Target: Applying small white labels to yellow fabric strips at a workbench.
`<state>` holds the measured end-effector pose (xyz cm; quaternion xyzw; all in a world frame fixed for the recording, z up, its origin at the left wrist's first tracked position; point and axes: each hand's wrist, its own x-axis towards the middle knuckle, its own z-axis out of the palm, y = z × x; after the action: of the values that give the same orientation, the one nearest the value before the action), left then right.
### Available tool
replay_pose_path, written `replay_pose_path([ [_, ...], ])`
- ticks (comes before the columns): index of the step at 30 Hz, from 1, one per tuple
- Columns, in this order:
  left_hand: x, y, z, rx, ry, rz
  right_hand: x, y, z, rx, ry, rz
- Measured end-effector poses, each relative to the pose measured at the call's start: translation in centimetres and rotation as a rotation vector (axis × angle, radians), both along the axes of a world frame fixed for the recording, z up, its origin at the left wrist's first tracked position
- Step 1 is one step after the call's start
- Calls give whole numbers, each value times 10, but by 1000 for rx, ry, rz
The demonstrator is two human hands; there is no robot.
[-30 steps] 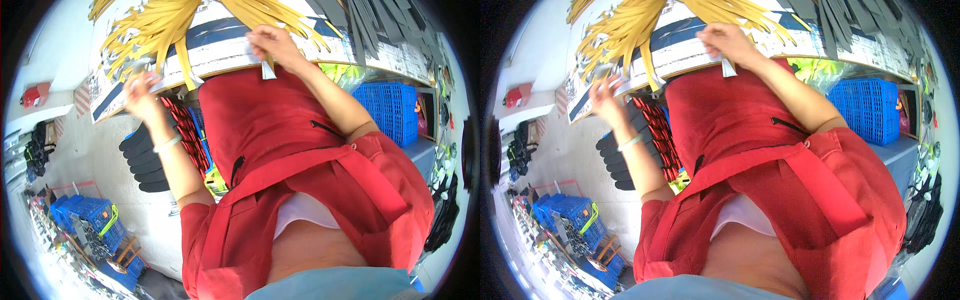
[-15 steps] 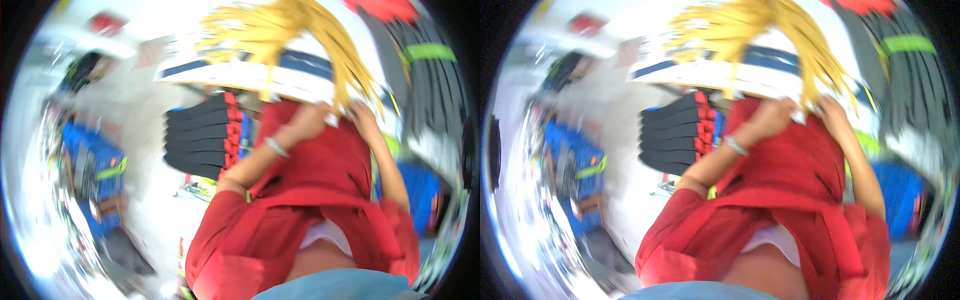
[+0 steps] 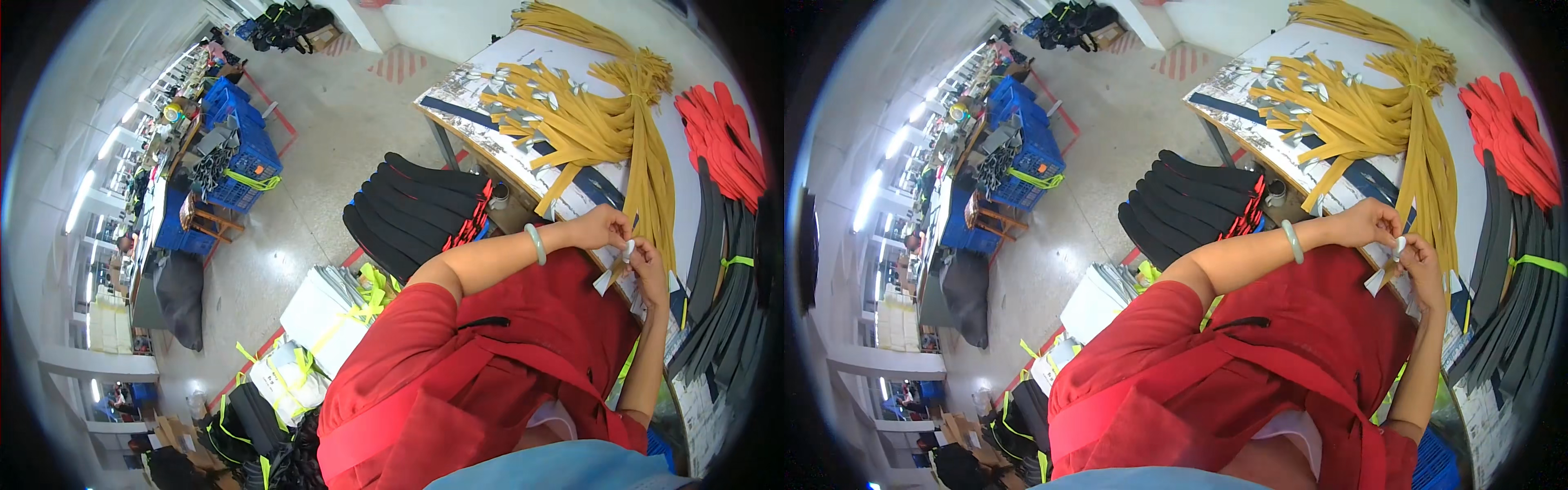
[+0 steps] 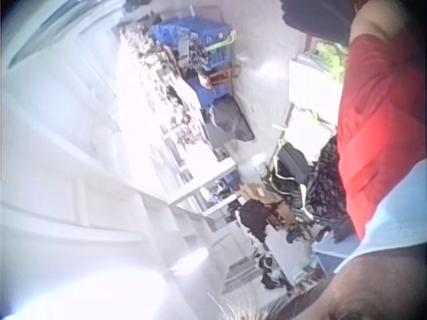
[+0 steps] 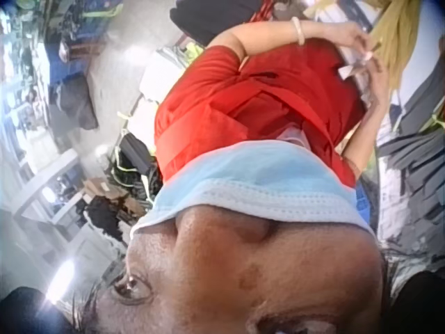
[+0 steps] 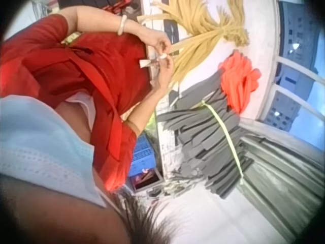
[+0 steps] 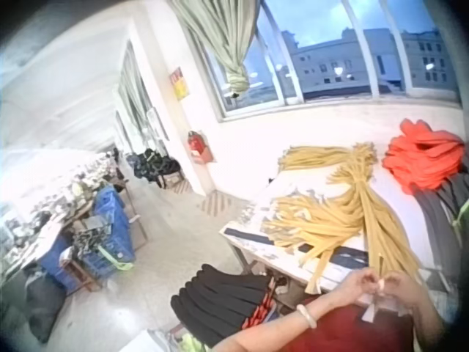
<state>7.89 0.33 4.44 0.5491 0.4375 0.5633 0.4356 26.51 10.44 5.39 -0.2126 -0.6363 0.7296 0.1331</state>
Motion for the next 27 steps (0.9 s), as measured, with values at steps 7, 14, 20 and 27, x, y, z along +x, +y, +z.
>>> replay_pose_path([
  [7,0,7,17,-63,-199,-77,-5,5,-3,-98,154,-66],
  [14,-8,7,16,-164,-420,-172,-12,8,4,-178,181,14],
  [20,-7,1,1,-99,-349,81,-26,4,11,180,71,-122],
  [27,-12,-14,-4,-63,-483,326,-47,-16,4,77,126,-229],
])
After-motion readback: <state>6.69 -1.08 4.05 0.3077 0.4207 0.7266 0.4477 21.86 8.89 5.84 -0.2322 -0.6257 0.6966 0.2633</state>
